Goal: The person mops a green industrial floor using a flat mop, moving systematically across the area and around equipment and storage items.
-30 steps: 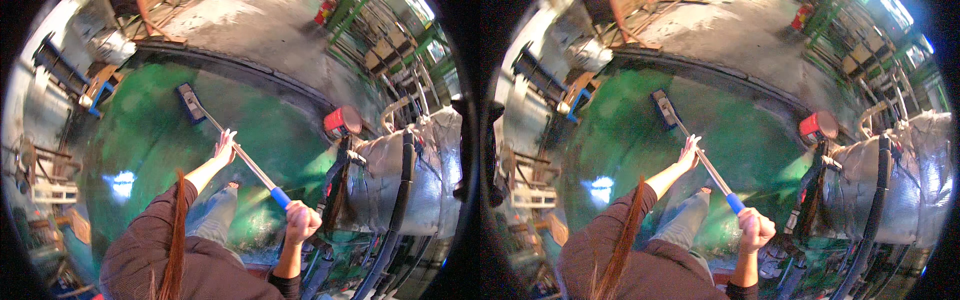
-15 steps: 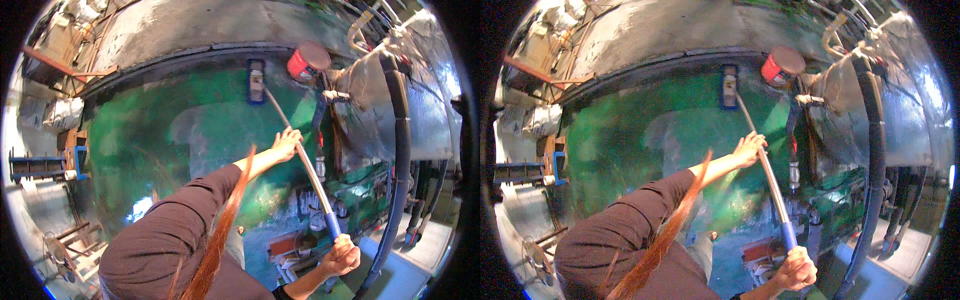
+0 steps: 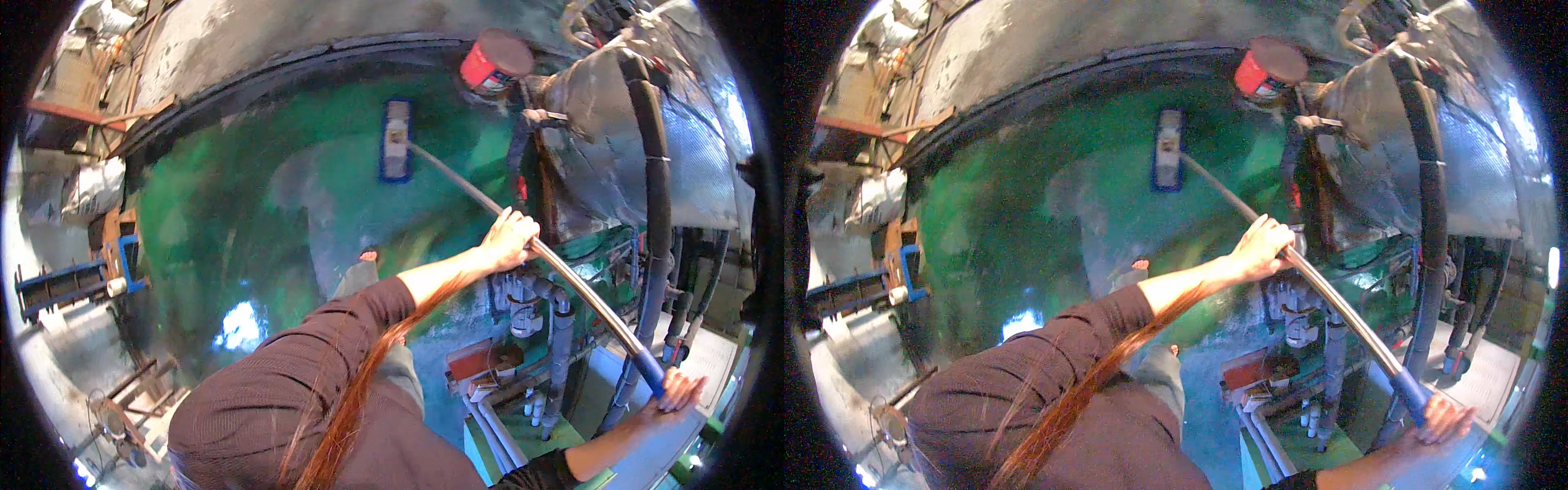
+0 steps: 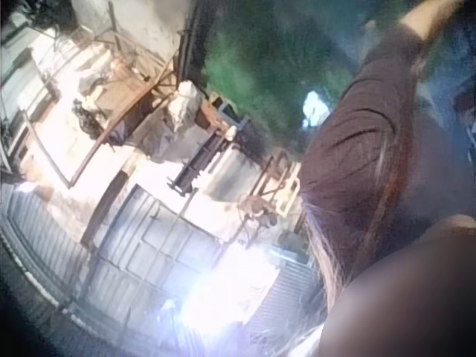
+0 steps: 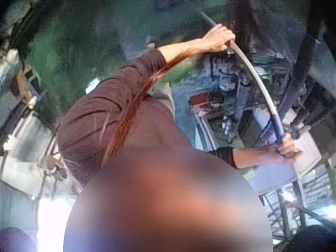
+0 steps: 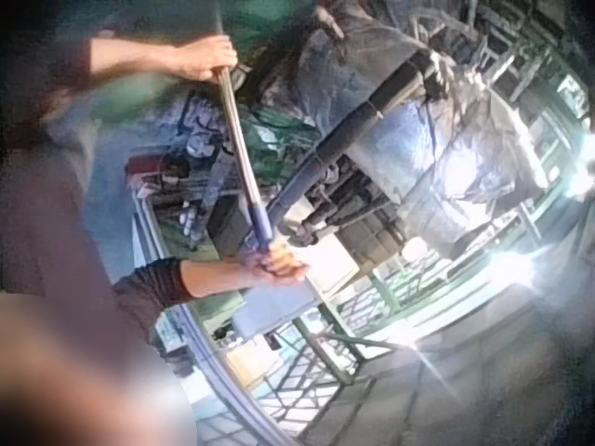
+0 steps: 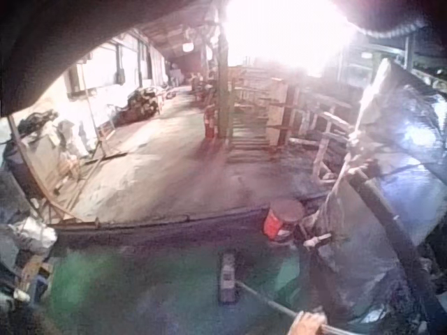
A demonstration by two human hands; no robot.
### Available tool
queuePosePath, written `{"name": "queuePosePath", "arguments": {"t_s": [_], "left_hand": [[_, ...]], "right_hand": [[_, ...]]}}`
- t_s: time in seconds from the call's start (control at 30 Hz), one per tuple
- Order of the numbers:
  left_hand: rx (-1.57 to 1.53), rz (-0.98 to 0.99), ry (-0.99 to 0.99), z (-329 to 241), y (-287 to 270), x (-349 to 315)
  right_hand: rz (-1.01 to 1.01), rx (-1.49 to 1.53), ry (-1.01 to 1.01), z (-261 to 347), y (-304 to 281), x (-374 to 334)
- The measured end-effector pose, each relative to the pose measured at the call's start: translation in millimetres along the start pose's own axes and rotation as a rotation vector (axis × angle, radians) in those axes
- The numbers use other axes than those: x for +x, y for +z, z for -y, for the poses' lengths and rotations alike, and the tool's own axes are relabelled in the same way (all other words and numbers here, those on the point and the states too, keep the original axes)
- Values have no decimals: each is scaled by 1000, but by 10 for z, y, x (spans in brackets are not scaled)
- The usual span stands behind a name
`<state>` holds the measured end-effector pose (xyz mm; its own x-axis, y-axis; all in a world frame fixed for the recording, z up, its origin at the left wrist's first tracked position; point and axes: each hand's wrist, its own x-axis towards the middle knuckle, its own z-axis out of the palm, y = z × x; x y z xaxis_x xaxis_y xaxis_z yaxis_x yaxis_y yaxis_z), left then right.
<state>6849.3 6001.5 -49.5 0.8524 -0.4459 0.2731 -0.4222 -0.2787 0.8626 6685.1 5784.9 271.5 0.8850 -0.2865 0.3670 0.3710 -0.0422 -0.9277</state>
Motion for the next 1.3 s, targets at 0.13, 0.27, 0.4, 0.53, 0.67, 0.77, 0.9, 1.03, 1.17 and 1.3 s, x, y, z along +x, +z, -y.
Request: {"name": "queuePosePath", "arguments": {"t_s": [0.13, 0.27, 0.4, 0.53, 0.67, 0.77, 0.9, 1.03, 1.17, 1.3], "left_hand": [[135, -111, -135, 30, -518, -956], [302, -150, -383, 662, -1298, -2137], [752, -329, -528, 1264, -1950, -3491], [742, -405, -969, 1603, -2019, -3976], [385, -329, -750, 1419, -1535, -3521], [433, -226, -511, 963, -843, -2940], [271, 103, -414, 262, -55, -2365], [78, 205, -222, -114, 547, -1961], [182, 550, -110, -71, 1139, -1676], [94, 682, -56, -38, 1610, -1637]], "right_hand": [[182, 263, 177, -303, 248, 181], [-57, 87, 436, -1302, 1339, -219], [60, 212, 810, -2035, 2712, -990], [292, 320, 712, -2273, 3044, -1244], [152, 231, 712, -1892, 2229, -1100], [-74, 260, 460, -1275, 1366, -1062], [-69, 249, 109, -415, 446, -1375], [-371, -21, 25, 43, 58, -2060], [-649, -148, 30, 36, 19, -2713], [-1052, -193, 2, -136, 179, -3239]]}}
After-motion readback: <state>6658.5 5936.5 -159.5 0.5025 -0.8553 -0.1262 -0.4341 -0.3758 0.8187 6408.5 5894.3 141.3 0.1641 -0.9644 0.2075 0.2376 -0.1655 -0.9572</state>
